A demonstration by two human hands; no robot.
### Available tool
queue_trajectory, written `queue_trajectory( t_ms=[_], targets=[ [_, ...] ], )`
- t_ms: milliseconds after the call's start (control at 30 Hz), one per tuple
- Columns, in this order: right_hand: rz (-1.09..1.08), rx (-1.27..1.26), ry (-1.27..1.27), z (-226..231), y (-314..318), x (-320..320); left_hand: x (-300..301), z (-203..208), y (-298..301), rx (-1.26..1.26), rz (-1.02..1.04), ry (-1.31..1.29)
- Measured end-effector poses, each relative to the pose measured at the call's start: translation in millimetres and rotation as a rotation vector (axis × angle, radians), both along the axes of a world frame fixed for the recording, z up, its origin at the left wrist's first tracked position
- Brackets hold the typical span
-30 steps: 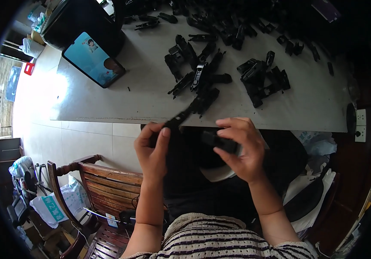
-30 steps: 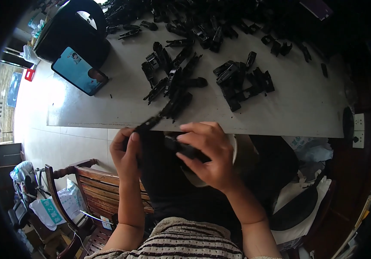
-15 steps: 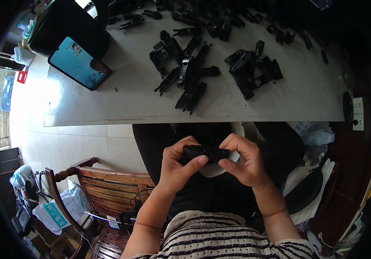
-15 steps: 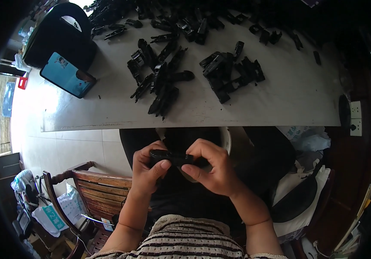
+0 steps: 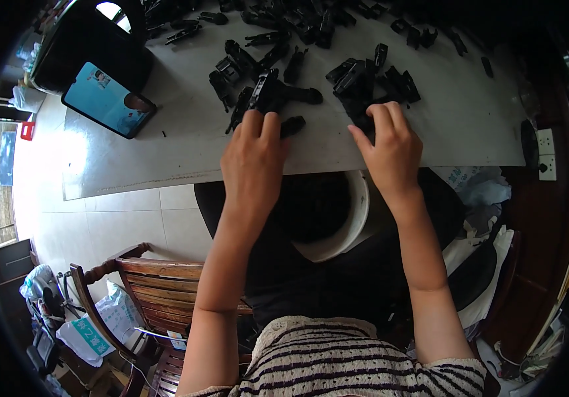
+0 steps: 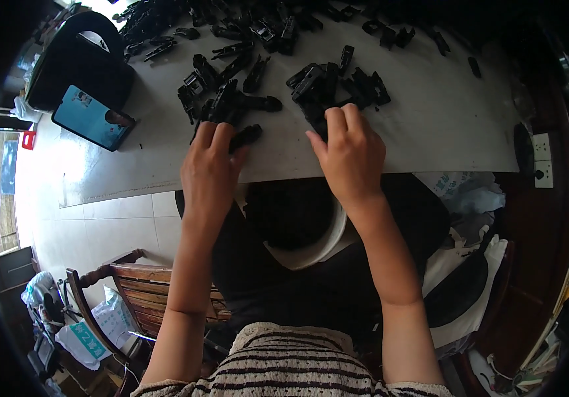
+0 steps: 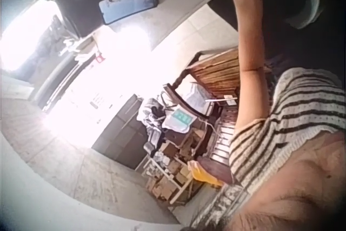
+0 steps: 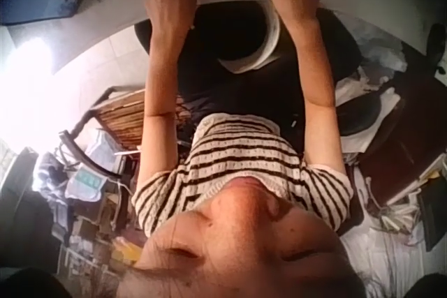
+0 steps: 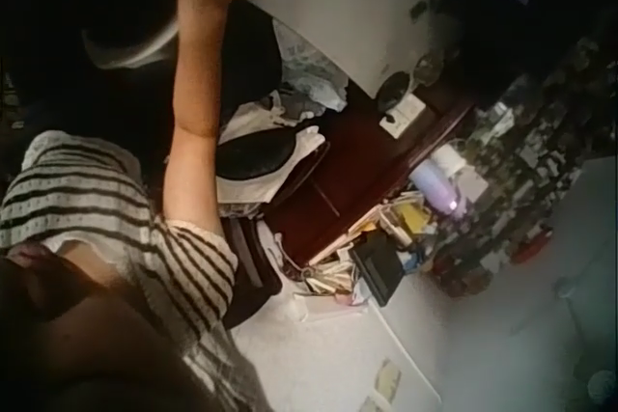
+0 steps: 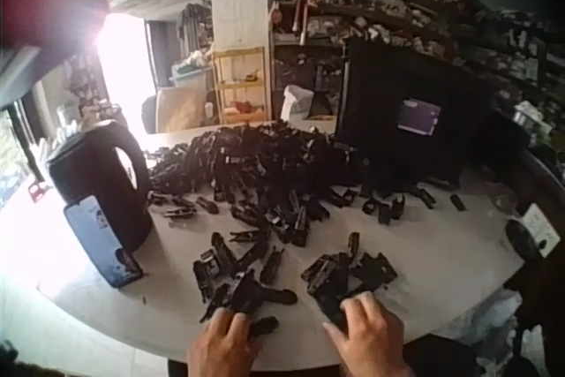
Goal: The person assembles small black plastic components by hand on a table.
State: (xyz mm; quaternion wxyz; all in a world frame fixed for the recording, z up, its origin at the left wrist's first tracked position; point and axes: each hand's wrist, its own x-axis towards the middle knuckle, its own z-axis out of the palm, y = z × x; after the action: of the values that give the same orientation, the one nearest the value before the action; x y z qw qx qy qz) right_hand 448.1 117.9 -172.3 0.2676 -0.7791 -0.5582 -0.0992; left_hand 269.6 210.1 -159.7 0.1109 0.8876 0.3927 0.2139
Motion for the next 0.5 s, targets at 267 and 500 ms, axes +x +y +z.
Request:
queue_trajectory(
  t_ms=[267,500],
  targets=[
    [0.019,0.188,0.4,2,-29,-23,-20,2,-8,-0.382,-0.01,-0.385],
    [0.296,0.133,0.596,17,-40,-50,-25,0,-28,-0.964,-0.23,-0.752]
  ],
)
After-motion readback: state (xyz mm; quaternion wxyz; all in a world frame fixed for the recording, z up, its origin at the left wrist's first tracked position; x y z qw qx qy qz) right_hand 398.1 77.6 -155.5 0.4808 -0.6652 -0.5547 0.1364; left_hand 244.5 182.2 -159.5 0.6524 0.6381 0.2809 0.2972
